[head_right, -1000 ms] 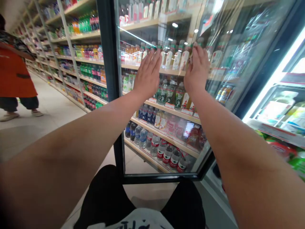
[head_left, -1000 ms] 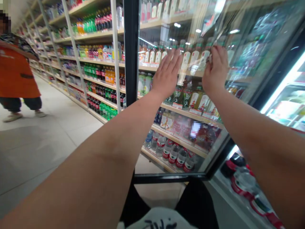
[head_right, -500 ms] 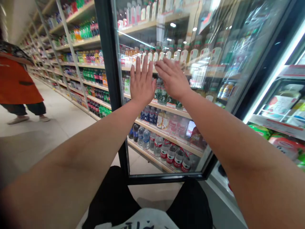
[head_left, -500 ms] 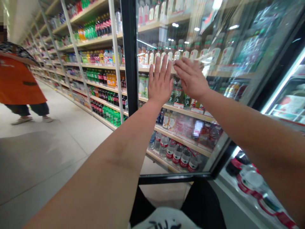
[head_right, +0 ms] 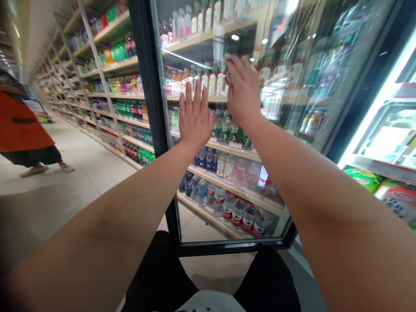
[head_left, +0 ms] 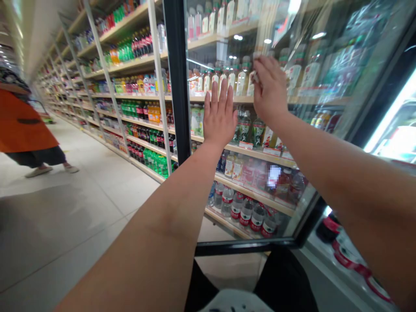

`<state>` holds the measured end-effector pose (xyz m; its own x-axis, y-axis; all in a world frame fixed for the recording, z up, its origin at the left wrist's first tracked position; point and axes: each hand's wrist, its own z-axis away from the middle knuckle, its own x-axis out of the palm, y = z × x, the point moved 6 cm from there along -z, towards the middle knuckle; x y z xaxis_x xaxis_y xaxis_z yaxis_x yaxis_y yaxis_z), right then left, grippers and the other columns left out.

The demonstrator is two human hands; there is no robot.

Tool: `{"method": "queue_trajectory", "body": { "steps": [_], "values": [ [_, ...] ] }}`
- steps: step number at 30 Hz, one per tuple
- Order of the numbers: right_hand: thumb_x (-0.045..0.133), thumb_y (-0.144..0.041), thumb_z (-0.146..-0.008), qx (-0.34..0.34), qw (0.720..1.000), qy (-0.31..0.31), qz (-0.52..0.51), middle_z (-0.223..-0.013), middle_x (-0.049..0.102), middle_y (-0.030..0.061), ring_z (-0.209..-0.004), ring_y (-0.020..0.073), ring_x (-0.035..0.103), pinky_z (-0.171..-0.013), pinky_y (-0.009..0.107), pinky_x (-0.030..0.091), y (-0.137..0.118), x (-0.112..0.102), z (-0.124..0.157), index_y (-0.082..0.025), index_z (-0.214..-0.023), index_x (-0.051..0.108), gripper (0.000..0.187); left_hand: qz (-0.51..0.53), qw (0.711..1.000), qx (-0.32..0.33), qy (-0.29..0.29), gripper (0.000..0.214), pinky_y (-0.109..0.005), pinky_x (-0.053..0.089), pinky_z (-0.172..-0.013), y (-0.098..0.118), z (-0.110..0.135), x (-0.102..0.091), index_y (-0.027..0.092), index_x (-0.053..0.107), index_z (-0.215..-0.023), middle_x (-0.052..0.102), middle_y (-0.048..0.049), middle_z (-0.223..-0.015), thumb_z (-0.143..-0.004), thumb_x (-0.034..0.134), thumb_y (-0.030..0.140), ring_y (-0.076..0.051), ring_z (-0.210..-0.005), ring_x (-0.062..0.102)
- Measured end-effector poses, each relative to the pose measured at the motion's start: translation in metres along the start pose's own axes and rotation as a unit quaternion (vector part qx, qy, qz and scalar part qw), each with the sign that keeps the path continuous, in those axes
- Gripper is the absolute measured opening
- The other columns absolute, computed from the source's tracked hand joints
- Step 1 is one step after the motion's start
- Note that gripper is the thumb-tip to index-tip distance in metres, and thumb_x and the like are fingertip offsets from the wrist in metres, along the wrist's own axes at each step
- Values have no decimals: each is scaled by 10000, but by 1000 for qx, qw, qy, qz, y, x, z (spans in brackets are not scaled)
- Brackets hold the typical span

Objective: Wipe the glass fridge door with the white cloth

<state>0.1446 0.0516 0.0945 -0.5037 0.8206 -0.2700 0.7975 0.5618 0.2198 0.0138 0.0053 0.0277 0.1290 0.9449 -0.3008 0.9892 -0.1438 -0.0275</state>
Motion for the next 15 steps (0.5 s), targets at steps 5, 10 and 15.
{"method": "queue_trajectory", "body": {
  "steps": [5,10,15],
  "values": [
    [315,-246,-1063,-89,995,-49,-8,-1689,336,-74,-1593,209,245,-1345,487,207,-14,0,1,-231,-1596,426,545,27,1000,1,15,1034,-502,-9,-1372,-4,0,5,268,39,-1726,150,215,-1676,-802,457,474,-151,-1588,-162],
    [304,-239,-1064,20,1000,-13,0,-1689,343,-57,-1570,197,266,-1350,396,219,3,-10,-11,-198,-1596,417,545,13,1000,20,20,1222,-560,28,-1361,-3,0,4,245,0,-1724,187,199,-1670,-651,553,434,-203,-1603,-146],
    [345,-237,-1064,-85,995,-31,-36,-1677,371,-30,-1584,250,270,-1336,556,221,-13,0,-1,-201,-1573,460,523,-31,999,1,-9,1123,-601,96,-1351,-2,-1,6,231,115,-1701,251,178,-1677,-675,536,412,-232,-1605,-166]
  ]
}}
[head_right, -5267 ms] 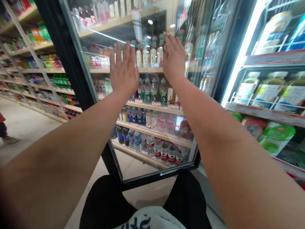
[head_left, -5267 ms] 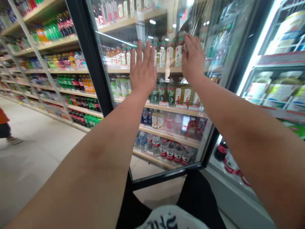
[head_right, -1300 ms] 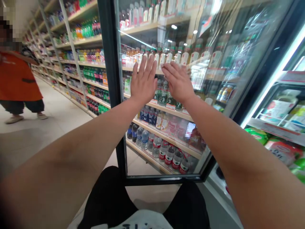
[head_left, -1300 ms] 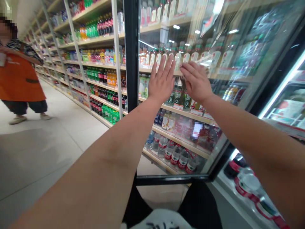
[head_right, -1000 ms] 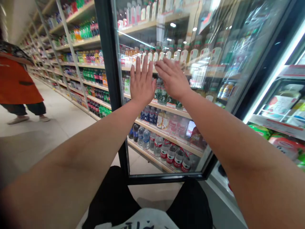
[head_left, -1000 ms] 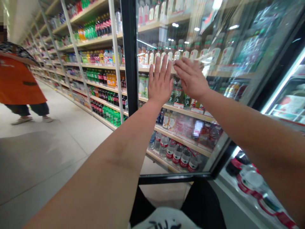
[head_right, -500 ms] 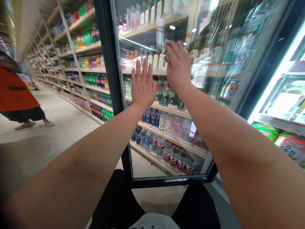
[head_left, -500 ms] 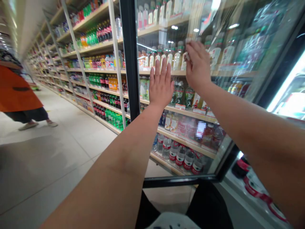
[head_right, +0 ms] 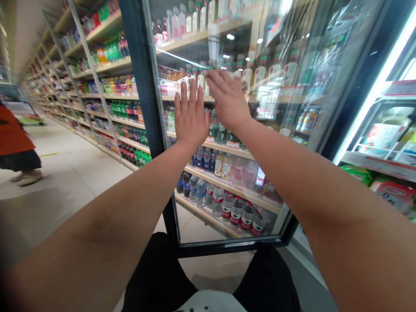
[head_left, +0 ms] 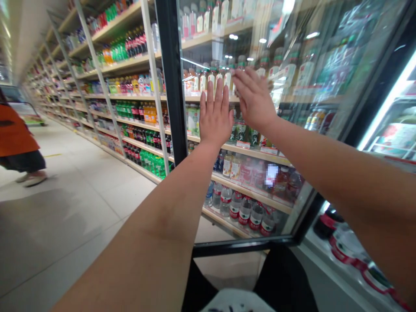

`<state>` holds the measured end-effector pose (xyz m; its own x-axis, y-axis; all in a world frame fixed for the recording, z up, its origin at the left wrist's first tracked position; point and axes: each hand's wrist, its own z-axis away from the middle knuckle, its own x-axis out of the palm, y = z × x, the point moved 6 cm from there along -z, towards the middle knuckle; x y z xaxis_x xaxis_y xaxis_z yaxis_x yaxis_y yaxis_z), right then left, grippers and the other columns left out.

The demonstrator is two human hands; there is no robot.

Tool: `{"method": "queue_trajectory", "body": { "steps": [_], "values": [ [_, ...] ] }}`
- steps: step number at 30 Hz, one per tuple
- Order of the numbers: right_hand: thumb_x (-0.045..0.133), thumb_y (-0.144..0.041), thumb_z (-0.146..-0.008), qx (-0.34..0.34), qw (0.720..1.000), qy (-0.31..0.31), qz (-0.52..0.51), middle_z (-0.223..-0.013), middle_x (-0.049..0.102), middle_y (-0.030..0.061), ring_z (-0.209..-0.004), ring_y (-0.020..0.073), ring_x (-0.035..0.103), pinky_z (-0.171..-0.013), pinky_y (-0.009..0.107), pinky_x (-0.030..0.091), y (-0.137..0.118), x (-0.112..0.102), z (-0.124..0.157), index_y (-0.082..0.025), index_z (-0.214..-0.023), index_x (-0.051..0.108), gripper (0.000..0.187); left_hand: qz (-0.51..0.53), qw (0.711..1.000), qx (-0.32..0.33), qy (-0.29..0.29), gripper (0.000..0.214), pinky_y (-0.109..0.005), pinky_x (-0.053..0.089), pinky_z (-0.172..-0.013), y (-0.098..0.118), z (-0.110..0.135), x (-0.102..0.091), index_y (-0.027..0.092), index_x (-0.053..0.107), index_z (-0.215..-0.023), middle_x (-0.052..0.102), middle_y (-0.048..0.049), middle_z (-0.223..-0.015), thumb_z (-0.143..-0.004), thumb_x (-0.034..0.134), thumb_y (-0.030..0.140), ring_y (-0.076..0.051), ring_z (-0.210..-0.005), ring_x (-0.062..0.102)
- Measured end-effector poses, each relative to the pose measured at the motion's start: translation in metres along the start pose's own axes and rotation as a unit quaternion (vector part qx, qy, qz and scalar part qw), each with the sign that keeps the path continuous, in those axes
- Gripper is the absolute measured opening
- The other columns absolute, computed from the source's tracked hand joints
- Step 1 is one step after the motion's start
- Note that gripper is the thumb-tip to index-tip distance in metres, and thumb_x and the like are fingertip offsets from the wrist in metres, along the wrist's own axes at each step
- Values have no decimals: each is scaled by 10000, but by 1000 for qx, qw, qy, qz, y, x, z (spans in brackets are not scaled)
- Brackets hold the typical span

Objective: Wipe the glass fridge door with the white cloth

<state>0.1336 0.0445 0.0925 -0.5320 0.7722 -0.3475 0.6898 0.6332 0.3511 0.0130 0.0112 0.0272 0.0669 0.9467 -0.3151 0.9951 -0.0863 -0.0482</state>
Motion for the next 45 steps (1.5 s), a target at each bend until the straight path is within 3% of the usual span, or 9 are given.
{"method": "queue_trajectory", "body": {
  "steps": [3,8,14,19,24,29,35,41,45],
  "values": [
    [361,-248,-1037,-68,997,27,-32,-1642,435,-3,-1550,262,344,-1302,588,276,7,4,-4,-221,-1537,507,521,60,998,-10,18,833,-556,9,-1353,1,-1,-2,117,231,-1689,168,35,-1731,-916,395,379,-264,-1624,-49],
    [353,-360,-1061,70,984,158,-51,-1633,447,10,-1531,266,343,-1322,559,253,48,-8,-10,-236,-1530,501,507,118,993,-8,28,713,-543,-41,-1357,1,-1,-3,68,293,-1669,124,-18,-1735,-996,350,294,-259,-1619,-37],
    [339,-367,-1047,-64,995,62,-35,-1609,478,-50,-1521,262,400,-1317,531,306,17,-1,-12,-272,-1510,535,512,109,993,-10,33,711,-526,-27,-1364,-1,-1,-1,113,276,-1678,87,19,-1725,-1000,383,297,-226,-1613,-52],
    [342,-346,-1048,108,988,107,-2,-1649,411,-34,-1559,275,338,-1352,528,276,49,-18,-27,-261,-1570,450,539,108,993,-2,46,695,-537,-30,-1364,-1,-1,0,93,284,-1673,96,2,-1726,-1011,376,279,-237,-1613,-45],
    [397,-185,-1069,-6,1000,1,3,-1675,376,-32,-1583,243,290,-1363,533,246,16,-18,-27,-237,-1550,467,490,80,996,-4,34,694,-535,-24,-1366,1,-1,0,77,255,-1682,69,-16,-1733,-1030,380,276,-253,-1609,-64],
    [440,-65,-1036,147,987,62,23,-1673,367,116,-1561,265,305,-1341,521,249,42,-33,-21,-66,-1576,398,541,78,997,-5,24,689,-523,-45,-1365,2,-1,0,85,237,-1690,60,-12,-1737,-1041,376,270,-257,-1605,-81],
    [459,-142,-1013,-82,997,0,-13,-1615,478,44,-1553,281,357,-1305,596,284,17,-8,18,-184,-1506,538,501,103,994,2,36,687,-507,-53,-1364,-2,-2,4,101,257,-1686,72,-11,-1737,-1036,381,287,-227,-1608,-83],
    [415,-159,-1003,40,994,104,-13,-1645,426,91,-1551,326,346,-1287,612,292,48,-15,34,-155,-1541,516,547,104,994,-4,28,687,-511,-72,-1355,-2,-2,2,152,254,-1694,78,11,-1745,-1036,394,291,-238,-1611,-83],
    [424,-154,-990,-103,993,-13,-48,-1628,458,13,-1553,309,368,-1295,664,262,19,7,60,-313,-1606,446,637,78,997,-24,0,696,-440,-83,-1349,0,-2,-2,99,269,-1680,86,-24,-1746,-1016,347,294,-213,-1611,-77]
  ]
}}
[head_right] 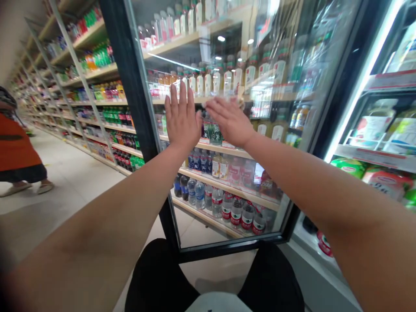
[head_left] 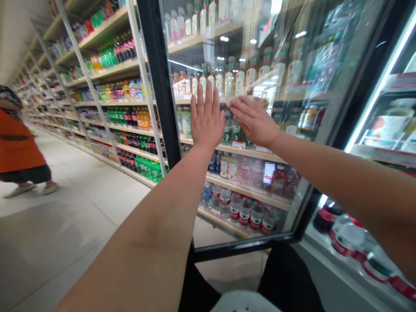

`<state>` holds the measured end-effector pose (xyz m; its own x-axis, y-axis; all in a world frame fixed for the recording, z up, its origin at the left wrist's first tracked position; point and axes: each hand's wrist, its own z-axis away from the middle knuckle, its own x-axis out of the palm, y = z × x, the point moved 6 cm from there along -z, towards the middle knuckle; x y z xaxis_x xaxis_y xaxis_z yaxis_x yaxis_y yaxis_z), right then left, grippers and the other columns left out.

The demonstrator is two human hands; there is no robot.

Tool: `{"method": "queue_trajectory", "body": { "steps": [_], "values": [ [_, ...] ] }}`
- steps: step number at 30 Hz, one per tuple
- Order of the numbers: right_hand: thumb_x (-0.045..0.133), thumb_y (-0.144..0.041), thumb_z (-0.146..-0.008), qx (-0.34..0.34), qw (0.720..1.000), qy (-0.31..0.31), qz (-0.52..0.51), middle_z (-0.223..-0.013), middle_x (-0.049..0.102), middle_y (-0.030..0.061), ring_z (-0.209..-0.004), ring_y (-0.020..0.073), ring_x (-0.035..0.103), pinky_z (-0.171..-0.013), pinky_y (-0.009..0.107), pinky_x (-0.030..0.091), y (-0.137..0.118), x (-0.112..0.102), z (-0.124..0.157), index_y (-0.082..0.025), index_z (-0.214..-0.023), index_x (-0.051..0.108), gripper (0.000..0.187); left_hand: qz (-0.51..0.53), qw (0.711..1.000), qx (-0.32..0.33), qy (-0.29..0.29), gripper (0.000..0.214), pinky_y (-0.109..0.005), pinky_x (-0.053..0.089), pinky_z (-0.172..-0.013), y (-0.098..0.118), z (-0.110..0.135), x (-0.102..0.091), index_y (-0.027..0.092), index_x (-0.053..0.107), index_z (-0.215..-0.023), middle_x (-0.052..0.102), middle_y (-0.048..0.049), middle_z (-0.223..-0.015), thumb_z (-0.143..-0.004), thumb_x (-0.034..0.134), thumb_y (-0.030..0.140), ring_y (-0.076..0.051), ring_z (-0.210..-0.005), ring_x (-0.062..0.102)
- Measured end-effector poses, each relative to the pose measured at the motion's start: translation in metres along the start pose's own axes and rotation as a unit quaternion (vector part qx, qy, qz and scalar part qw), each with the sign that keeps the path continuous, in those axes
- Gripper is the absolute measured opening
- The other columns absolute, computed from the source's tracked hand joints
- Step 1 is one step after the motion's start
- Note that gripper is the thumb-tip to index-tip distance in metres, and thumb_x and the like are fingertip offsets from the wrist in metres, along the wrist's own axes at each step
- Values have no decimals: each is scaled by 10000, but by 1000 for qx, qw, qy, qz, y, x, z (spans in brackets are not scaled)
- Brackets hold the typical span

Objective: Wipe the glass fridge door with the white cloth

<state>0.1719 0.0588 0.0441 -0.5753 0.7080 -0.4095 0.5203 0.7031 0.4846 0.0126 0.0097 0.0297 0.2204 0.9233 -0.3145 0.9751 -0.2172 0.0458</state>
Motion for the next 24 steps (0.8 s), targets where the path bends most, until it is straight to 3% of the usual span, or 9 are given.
{"method": "queue_trajectory", "body": {
  "steps": [2,4,7,11,13,18,20,24],
  "values": [
    [438,-159,-992,-22,999,-27,-6,-1614,474,-28,-1543,279,393,-1317,618,267,-7,5,6,-376,-1613,426,658,-3,1000,0,7,714,-452,-37,-1356,0,0,-2,140,262,-1677,118,29,-1738,-989,326,321,-181,-1613,-74],
    [433,-158,-995,20,1000,0,7,-1636,439,-38,-1560,288,364,-1310,632,276,-1,1,8,-379,-1631,394,674,7,1000,7,25,722,-497,18,-1360,0,0,-3,203,268,-1666,157,70,-1724,-959,328,332,-166,-1617,-53],
    [435,-153,-988,73,997,33,16,-1665,389,-40,-1586,311,307,-1299,683,256,3,-4,12,-377,-1651,351,704,37,998,24,54,704,-533,26,-1354,-2,1,-2,183,307,-1661,197,2,-1725,-968,366,291,-201,-1621,2],
    [450,-144,-992,-37,997,-69,-24,-1607,479,-45,-1553,250,385,-1314,609,297,-26,12,26,-401,-1603,435,663,64,994,42,80,666,-578,41,-1346,-2,1,-1,142,361,-1647,246,-74,-1717,-988,389,234,-263,-1622,50],
    [453,-140,-991,-55,994,-83,-33,-1593,498,-38,-1539,255,408,-1306,615,309,-26,12,28,-396,-1594,453,655,59,995,40,73,675,-600,52,-1343,-2,1,0,116,351,-1651,235,-92,-1719,-985,391,218,-288,-1622,56],
    [417,-168,-1008,113,992,55,17,-1671,383,6,-1588,347,287,-1284,723,233,18,-14,22,-339,-1646,375,662,44,993,59,88,701,-626,87,-1333,-3,3,1,195,298,-1673,234,-62,-1722,-988,447,214,-271,-1622,49],
    [427,-170,-1006,75,997,34,14,-1661,401,13,-1582,333,308,-1290,708,234,11,-10,26,-340,-1641,382,659,29,993,63,96,686,-625,101,-1331,-3,3,1,198,292,-1672,251,-72,-1718,-1003,444,213,-262,-1622,39],
    [426,-158,-1014,-90,992,-92,-16,-1598,498,-15,-1539,247,408,-1300,597,321,-21,8,39,-355,-1604,440,623,3,997,42,69,648,-578,89,-1347,-3,2,2,130,313,-1656,225,-91,-1725,-1020,367,241,-253,-1622,25]
  ]
}}
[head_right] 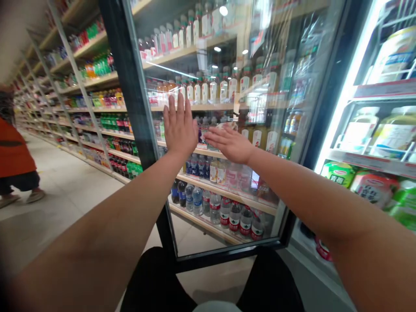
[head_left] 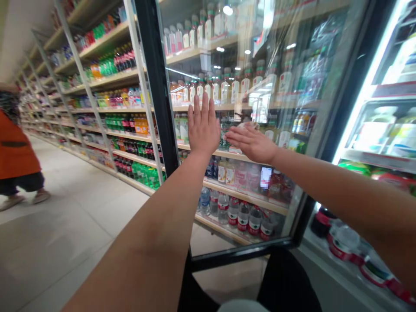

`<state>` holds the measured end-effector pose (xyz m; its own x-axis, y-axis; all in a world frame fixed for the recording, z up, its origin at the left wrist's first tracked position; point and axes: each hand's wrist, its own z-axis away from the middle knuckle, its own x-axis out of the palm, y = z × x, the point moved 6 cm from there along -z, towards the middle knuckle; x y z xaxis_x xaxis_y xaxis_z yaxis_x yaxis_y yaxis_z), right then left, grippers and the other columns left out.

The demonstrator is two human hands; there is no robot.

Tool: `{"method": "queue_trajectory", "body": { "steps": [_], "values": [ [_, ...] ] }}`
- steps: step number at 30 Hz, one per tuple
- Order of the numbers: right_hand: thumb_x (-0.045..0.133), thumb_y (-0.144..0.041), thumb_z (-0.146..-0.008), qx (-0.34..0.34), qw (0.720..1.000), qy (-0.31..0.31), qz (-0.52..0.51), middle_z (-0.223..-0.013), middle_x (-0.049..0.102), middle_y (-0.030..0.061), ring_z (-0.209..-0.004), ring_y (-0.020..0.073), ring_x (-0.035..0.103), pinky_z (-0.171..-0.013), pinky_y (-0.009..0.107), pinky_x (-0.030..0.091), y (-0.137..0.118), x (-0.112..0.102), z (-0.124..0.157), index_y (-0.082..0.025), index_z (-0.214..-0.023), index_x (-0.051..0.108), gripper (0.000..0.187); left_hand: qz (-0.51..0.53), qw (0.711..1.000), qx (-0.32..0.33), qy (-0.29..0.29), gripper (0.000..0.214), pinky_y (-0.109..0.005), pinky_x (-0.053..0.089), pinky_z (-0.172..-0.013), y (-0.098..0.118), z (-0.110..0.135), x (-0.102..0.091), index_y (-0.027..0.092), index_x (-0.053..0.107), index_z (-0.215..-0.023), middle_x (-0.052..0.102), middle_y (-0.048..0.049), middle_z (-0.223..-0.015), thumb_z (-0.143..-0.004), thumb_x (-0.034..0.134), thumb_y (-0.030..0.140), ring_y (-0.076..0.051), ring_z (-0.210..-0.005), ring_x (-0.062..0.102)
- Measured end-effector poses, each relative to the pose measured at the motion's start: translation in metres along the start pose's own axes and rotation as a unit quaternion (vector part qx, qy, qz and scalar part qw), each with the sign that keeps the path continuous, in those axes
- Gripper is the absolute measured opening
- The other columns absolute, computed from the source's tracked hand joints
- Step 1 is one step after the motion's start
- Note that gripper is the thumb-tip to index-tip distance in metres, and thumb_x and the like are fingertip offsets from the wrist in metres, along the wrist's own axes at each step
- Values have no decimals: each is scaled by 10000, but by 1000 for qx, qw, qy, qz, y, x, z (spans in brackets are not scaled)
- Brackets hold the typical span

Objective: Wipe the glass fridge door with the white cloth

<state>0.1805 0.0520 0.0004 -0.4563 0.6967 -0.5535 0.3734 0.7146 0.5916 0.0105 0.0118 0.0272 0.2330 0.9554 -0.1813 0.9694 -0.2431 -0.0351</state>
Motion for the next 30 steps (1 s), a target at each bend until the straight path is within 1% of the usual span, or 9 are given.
{"method": "queue_trajectory", "body": {
  "steps": [2,4,6,11,13,16,21,26,30],
  "values": [
    [421,-167,-1016,39,999,22,14,-1613,478,-14,-1550,258,388,-1305,607,303,7,-6,-2,-345,-1615,424,625,-2,1000,-13,-21,665,-544,37,-1359,0,-1,2,109,288,-1659,157,-41,-1740,-1014,323,269,-213,-1617,-55],
    [408,-178,-1017,137,985,98,33,-1647,426,-1,-1576,297,330,-1305,662,251,26,-20,-3,-336,-1637,386,640,2,999,-27,-32,695,-519,-31,-1365,0,-1,2,124,243,-1665,96,45,-1742,-1002,292,328,-139,-1584,-192],
    [395,-175,-1013,187,972,138,35,-1664,397,6,-1590,319,292,-1300,689,228,36,-28,-4,-329,-1644,373,649,7,999,-33,-37,751,-493,-72,-1367,0,-1,3,168,194,-1668,78,107,-1733,-971,304,423,-62,-1533,-290],
    [413,-175,-1002,69,996,50,12,-1620,467,-17,-1558,271,369,-1322,607,257,24,-12,-17,-354,-1578,474,606,12,999,-14,-39,958,-511,-51,-1359,1,0,2,182,150,-1681,184,51,-1733,-824,449,486,-94,-1546,-290],
    [390,-182,-1011,127,986,103,26,-1636,445,8,-1567,277,348,-1311,610,271,36,-17,-20,-308,-1587,464,594,-1,999,-14,-42,932,-547,-4,-1366,1,0,2,195,175,-1666,215,69,-1724,-819,424,495,-93,-1551,-289],
    [355,-175,-1006,239,949,201,55,-1662,400,43,-1587,297,295,-1301,626,260,52,-26,-19,-241,-1600,438,604,-1,999,-24,-42,863,-538,1,-1374,1,-1,2,175,214,-1661,173,113,-1725,-870,371,482,-75,-1541,-305],
    [349,-188,-1014,125,985,116,23,-1639,435,-11,-1580,249,318,-1316,590,262,26,-5,-38,-310,-1585,449,593,30,999,-21,-40,744,-534,-24,-1364,2,0,0,116,252,-1658,166,39,-1734,-972,296,400,-146,-1594,-188],
    [279,-196,-1064,232,953,194,19,-1664,394,-2,-1605,230,260,-1328,567,244,26,-4,-53,-300,-1582,458,558,29,999,-19,-27,647,-493,-61,-1357,1,-1,6,94,290,-1657,123,26,-1745,-1053,237,320,-195,-1610,-127],
    [353,-183,-1038,197,972,128,-16,-1662,395,-15,-1604,191,266,-1355,473,241,-1,10,-73,-289,-1594,433,572,-4,999,-28,-17,637,-472,-52,-1356,-5,-1,7,58,274,-1652,134,-20,-1747,-1059,160,261,-191,-1621,-43]
  ]
}}
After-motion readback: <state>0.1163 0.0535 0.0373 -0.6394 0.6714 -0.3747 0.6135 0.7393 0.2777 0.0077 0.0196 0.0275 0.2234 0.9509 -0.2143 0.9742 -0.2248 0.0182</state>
